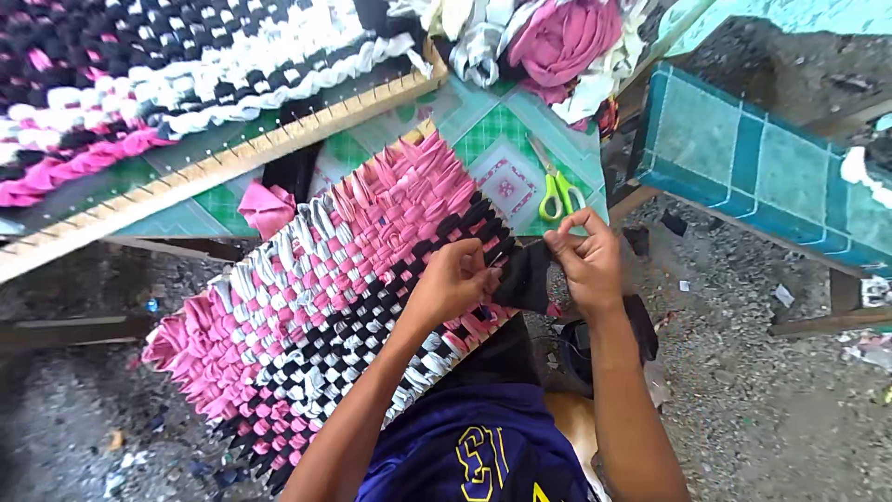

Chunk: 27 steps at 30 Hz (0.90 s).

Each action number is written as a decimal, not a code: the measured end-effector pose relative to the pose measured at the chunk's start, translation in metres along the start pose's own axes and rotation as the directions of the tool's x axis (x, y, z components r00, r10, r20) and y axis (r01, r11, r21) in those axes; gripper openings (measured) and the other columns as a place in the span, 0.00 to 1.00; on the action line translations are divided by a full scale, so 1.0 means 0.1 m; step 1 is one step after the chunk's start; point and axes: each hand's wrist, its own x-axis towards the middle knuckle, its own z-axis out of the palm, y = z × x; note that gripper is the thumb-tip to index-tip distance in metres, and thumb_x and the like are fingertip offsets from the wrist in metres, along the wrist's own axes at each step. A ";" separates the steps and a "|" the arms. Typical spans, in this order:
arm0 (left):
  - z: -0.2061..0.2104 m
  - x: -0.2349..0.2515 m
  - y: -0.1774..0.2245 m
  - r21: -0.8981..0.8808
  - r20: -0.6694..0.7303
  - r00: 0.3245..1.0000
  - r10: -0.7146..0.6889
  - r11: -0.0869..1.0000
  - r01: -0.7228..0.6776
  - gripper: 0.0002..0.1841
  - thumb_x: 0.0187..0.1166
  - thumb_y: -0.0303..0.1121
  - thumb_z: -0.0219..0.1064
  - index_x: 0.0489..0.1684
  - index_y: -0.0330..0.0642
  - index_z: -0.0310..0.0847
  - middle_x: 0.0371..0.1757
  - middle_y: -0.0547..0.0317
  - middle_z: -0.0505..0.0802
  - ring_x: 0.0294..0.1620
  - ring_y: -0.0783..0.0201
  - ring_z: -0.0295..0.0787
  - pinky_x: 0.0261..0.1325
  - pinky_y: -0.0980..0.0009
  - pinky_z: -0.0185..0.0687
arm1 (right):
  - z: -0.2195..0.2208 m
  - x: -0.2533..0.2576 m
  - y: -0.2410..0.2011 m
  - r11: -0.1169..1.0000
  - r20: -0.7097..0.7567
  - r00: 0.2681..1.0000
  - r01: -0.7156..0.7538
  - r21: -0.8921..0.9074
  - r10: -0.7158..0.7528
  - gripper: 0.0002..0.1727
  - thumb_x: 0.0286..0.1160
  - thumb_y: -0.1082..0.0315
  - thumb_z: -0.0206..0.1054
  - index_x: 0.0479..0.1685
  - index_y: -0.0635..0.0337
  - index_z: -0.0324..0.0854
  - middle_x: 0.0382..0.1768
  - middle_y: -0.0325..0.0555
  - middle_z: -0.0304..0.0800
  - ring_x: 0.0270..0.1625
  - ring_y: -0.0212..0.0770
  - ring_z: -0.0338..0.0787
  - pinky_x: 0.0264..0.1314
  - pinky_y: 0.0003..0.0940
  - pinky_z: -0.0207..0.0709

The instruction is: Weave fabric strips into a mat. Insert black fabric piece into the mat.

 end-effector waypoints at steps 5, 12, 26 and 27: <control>-0.01 0.05 0.17 -0.015 -0.164 0.974 0.157 0.987 -0.162 0.04 0.80 0.28 0.71 0.39 0.40 0.81 0.46 0.58 0.96 0.41 0.66 0.95 0.42 0.68 0.93 | 0.00 0.02 -0.01 0.998 0.017 1.000 0.025 -0.054 -0.024 0.11 0.79 0.69 0.72 0.56 0.51 0.82 0.30 0.33 0.91 0.25 0.27 0.86 0.28 0.20 0.81; 0.38 0.15 0.21 0.035 -0.179 0.969 0.172 0.985 -0.168 0.06 0.75 0.27 0.75 0.31 0.39 0.83 0.52 0.55 0.95 0.45 0.65 0.94 0.45 0.67 0.93 | 0.08 -0.03 -0.08 0.978 -0.122 0.979 0.142 -0.155 -0.161 0.11 0.78 0.69 0.73 0.56 0.53 0.83 0.29 0.33 0.90 0.23 0.25 0.85 0.24 0.19 0.80; -0.05 0.30 0.03 -0.790 0.133 0.971 -0.199 0.570 0.225 0.10 0.84 0.23 0.58 0.31 0.45 0.74 0.51 0.53 0.95 0.47 0.67 0.91 0.49 0.70 0.84 | -0.05 0.01 0.02 0.983 0.022 0.983 0.180 0.031 -0.181 0.10 0.81 0.68 0.70 0.56 0.54 0.84 0.32 0.30 0.88 0.30 0.21 0.83 0.32 0.16 0.79; -0.09 0.31 0.05 -0.819 0.153 0.968 -0.201 0.522 0.238 0.10 0.86 0.23 0.53 0.34 0.45 0.72 0.55 0.51 0.94 0.52 0.65 0.92 0.53 0.70 0.85 | -0.08 -0.01 0.02 0.981 0.058 0.980 0.191 0.010 -0.191 0.10 0.79 0.67 0.71 0.56 0.53 0.84 0.33 0.28 0.88 0.29 0.20 0.83 0.32 0.15 0.79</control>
